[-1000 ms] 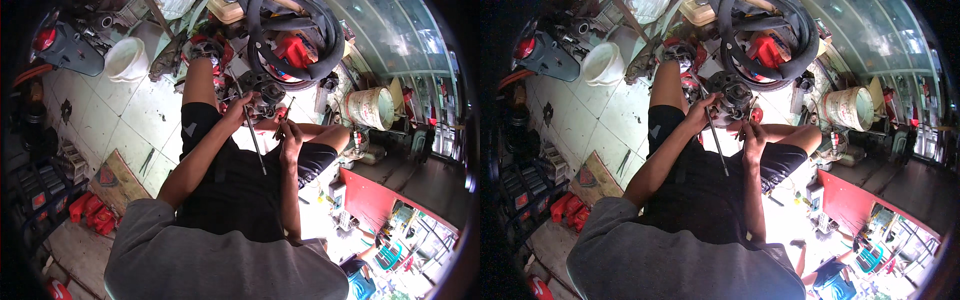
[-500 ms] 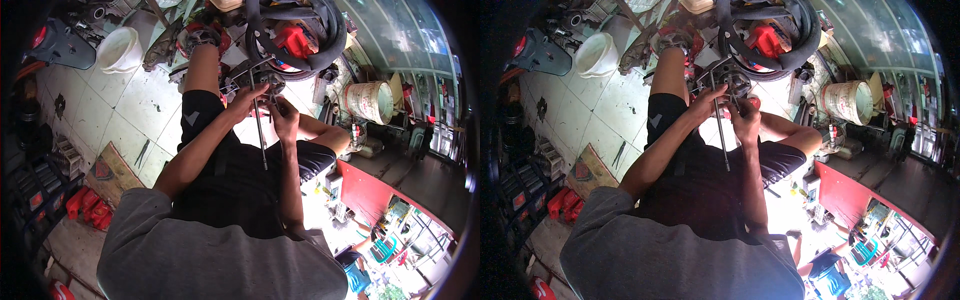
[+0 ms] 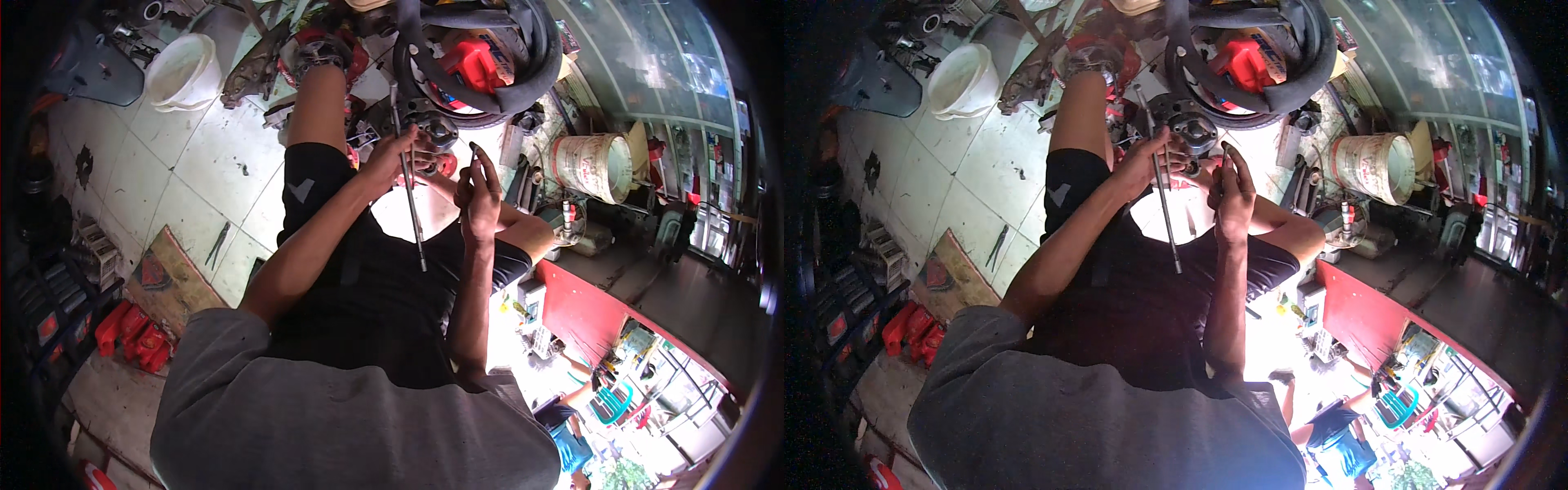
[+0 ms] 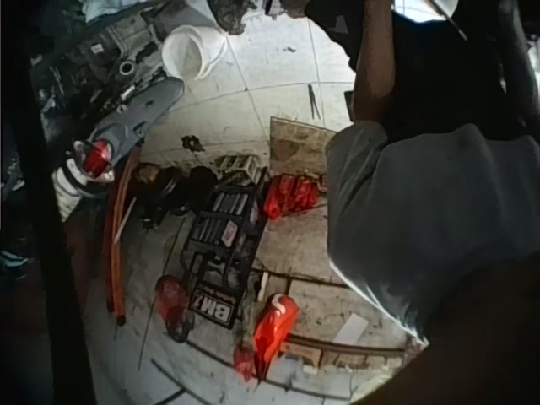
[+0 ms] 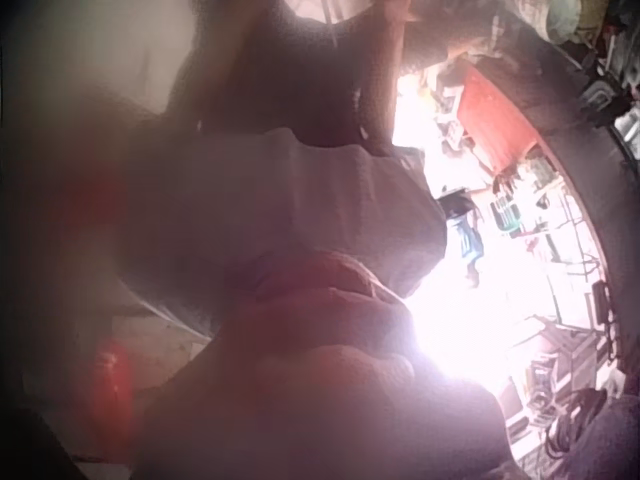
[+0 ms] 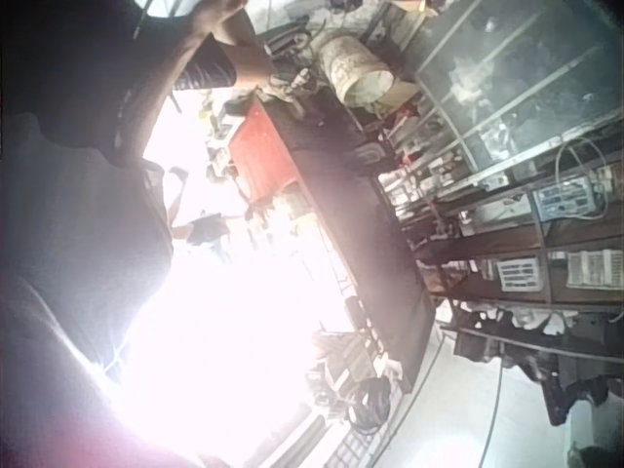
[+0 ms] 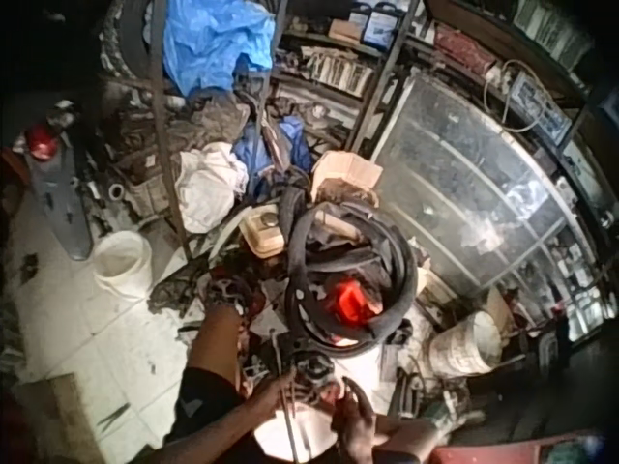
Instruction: Disassembling and inspecting a motorcycle starter motor using a T-handle wrench and other tools.
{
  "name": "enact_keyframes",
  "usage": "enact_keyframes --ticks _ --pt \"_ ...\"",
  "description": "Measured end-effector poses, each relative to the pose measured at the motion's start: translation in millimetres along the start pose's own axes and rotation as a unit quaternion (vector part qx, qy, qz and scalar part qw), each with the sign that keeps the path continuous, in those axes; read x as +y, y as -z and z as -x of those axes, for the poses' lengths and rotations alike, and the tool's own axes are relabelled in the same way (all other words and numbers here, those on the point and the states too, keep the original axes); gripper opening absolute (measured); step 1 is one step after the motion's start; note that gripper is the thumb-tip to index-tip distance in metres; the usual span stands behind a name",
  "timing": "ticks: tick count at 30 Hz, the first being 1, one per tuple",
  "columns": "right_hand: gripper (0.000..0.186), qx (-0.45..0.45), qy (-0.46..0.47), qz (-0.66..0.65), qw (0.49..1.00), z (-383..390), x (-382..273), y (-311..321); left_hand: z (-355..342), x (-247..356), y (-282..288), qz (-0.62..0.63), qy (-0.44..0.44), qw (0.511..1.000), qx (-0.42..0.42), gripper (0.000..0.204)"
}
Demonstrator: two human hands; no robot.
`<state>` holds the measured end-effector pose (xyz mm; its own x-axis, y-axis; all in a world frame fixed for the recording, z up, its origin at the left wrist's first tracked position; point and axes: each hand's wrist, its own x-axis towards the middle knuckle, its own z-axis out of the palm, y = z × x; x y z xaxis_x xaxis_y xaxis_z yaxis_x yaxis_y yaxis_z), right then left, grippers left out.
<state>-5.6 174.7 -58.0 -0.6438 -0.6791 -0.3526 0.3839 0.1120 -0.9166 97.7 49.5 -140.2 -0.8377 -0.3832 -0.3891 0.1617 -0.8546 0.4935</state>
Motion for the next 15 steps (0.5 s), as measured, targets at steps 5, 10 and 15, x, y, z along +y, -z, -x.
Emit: enact_keyframes --ticks 5,10,15 --pt "0.038 -0.059 0.018 -0.174 0.983 19.1 -51.7 -9.7 -0.6 1.1 7.5 0.009 0.030 1.000 0.002 0.048" --pt "0.040 -0.114 0.064 -0.238 0.962 29.6 -82.9 -11.0 -1.2 -0.7 10.6 -0.002 0.042 0.999 -0.009 0.046" --pt "0.046 -0.144 0.022 -0.306 0.941 31.3 -81.7 -1.6 -8.0 -8.6 12.6 -0.038 0.079 0.996 -0.002 0.049"
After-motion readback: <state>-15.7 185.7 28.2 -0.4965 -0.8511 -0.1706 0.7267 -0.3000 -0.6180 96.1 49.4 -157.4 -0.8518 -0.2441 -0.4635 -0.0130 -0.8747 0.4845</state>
